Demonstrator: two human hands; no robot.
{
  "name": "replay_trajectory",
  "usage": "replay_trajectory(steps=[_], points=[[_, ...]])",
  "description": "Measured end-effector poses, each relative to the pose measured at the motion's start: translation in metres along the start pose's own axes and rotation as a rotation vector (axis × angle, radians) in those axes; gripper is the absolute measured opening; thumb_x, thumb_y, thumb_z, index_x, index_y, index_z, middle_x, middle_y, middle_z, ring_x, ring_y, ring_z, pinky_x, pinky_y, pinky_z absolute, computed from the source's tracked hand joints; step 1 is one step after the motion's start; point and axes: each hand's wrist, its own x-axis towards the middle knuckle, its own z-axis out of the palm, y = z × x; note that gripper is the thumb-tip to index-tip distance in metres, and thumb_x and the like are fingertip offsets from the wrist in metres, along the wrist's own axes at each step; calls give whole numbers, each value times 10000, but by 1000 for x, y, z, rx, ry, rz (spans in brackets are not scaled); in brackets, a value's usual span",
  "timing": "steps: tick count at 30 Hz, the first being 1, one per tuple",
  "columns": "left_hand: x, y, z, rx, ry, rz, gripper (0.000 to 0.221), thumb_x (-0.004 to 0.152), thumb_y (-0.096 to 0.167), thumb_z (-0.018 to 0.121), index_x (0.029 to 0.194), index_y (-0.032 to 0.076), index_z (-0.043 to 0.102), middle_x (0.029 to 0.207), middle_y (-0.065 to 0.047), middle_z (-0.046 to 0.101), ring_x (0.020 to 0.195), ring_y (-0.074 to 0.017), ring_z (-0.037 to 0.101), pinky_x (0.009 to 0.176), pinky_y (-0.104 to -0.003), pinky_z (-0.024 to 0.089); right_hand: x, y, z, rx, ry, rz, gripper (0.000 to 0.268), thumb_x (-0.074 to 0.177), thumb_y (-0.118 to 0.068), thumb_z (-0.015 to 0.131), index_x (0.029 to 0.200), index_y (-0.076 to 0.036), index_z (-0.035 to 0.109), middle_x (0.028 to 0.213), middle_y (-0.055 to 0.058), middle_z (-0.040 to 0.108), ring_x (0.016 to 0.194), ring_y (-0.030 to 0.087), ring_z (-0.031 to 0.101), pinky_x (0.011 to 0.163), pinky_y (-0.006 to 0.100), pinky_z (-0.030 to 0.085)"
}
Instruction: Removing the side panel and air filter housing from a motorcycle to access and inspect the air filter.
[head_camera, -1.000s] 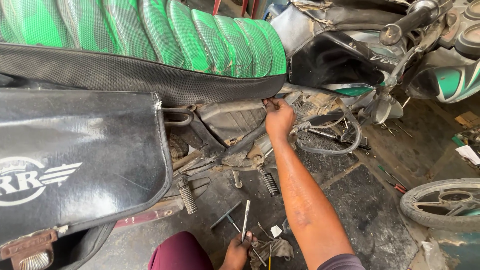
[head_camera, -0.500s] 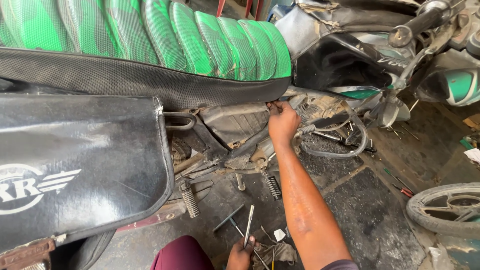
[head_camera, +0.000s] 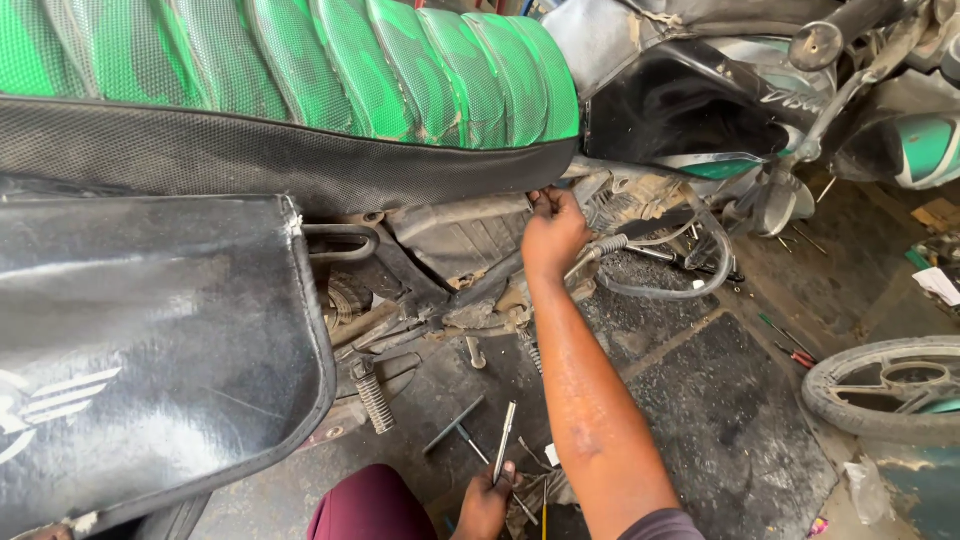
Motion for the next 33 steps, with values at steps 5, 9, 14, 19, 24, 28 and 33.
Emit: replay_trajectory(steps=[5,9,14,19,24,28,33], points=[[-14,8,-2,-8,-37,46,431,1007,424,584,911,22,704,698,-40,579,679,-142,515,657,-327,440,-4,7,4,83,28,19,74,919,-69,744,931,4,735,834,96,777,737,155,725,685,318,551],[-11,1,1,64,-27,-122,457,998,455,609,920,23,736,746,-62,660,767,-144,611,785,-306,483,-1,47,8,248,-49,8,58,951,-47,739,961,0,706,872,56,766,764,112,693,686,272,543],[-26,10,3,82,-39,-117,456,991,447,608,969,11,738,785,-82,695,807,-169,640,813,-341,506,-4,47,0,390,-151,264,60,959,-77,731,986,-31,704,910,36,718,746,104,636,623,274,527],[2,-19,2,92,-71,-148,474,992,442,631,1028,-13,759,831,-103,736,838,-167,666,833,-328,503,-6,52,-4,597,-191,432,102,973,-98,689,1067,-59,699,1005,35,706,863,104,639,711,298,545],[-16,0,-3,63,-9,-126,437,973,448,614,1064,41,743,806,-44,735,785,-142,644,770,-316,507,-21,60,-28,950,-286,389,138,1014,-87,658,1145,-45,644,1181,109,741,1069,188,714,921,369,599],[-19,6,-13,20,-38,-115,447,969,463,616,1037,47,764,744,-30,636,719,-141,546,692,-330,457,-39,64,-63,1069,-303,326,148,1005,-28,700,1133,-27,626,1186,152,734,1084,222,726,961,407,612],[-14,-12,-36,-94,185,76,443,985,445,611,859,38,732,690,11,613,640,-110,505,602,-302,423,-103,102,-121,861,-370,376,237,947,17,706,1179,-1,663,1045,119,734,901,203,727,845,383,621]])
